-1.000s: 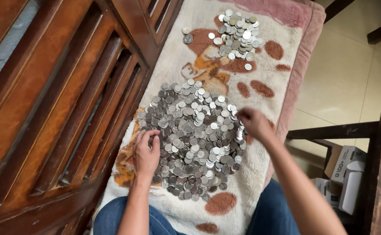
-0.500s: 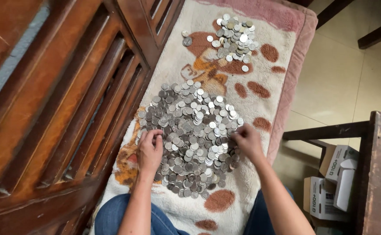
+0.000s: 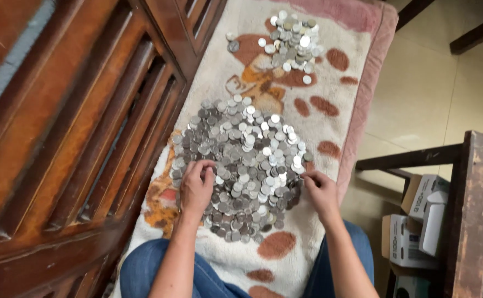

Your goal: The person sits on a patterned mat and uses both hands to sort a large pile of silver-colored coins. They repeatedly pick up coins, separate them, and place them into a smaller pile on the mat.

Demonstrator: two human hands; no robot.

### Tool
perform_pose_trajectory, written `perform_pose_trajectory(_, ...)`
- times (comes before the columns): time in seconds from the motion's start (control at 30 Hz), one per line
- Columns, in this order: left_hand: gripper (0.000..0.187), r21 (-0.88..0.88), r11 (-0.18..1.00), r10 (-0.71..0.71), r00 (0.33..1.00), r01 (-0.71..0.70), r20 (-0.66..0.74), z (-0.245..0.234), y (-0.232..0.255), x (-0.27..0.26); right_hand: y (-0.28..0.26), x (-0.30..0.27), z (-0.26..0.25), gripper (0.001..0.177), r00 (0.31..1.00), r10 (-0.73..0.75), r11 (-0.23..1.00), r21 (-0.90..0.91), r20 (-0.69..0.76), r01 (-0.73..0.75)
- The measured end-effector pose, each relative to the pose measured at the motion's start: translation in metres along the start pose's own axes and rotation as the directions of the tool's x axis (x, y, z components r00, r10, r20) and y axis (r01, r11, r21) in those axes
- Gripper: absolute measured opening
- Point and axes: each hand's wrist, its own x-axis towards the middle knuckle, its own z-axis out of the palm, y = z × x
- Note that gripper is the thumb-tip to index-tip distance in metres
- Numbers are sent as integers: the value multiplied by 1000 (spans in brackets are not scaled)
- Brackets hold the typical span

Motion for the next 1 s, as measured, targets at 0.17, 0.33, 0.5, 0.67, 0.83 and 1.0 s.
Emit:
perform_pose_trajectory(0.17, 16, -29, 1000, -2, 1000, 3, 6, 10, -12, -1, -30, -62, 14, 22, 999, 46, 939, -341, 1, -43)
perform_pose_trajectory(0.33, 17, -38, 999, 24, 1000, -24, 11, 13, -10, -3, -37, -105, 28, 36, 995, 85, 920, -389, 53, -58)
perform_pose_trajectory(0.5, 19, -56, 997, 52, 999, -52, -9, 6, 4, -2, -41, -66, 61, 18, 952, -300, 883, -358, 69, 304)
perform_pose_trajectory(0.67, 17, -35, 999, 28, 1000, -28, -13, 13, -7, -3, -128, -40, 94, 68, 884, -312, 700, -545, 348, 462)
perform_pose_trajectory(0.83, 17, -30, 1000, -8, 1000, 8, -3, 23, -24, -1, -131, -21, 109, 76, 790, -367, 356, -710, 491, 607)
perform_pose_trajectory(1.0, 15, -40, 999, -22, 1000, 22, -14, 18, -15, 2, -82, -24, 90, 79, 870, -269, 409, -769, 413, 491)
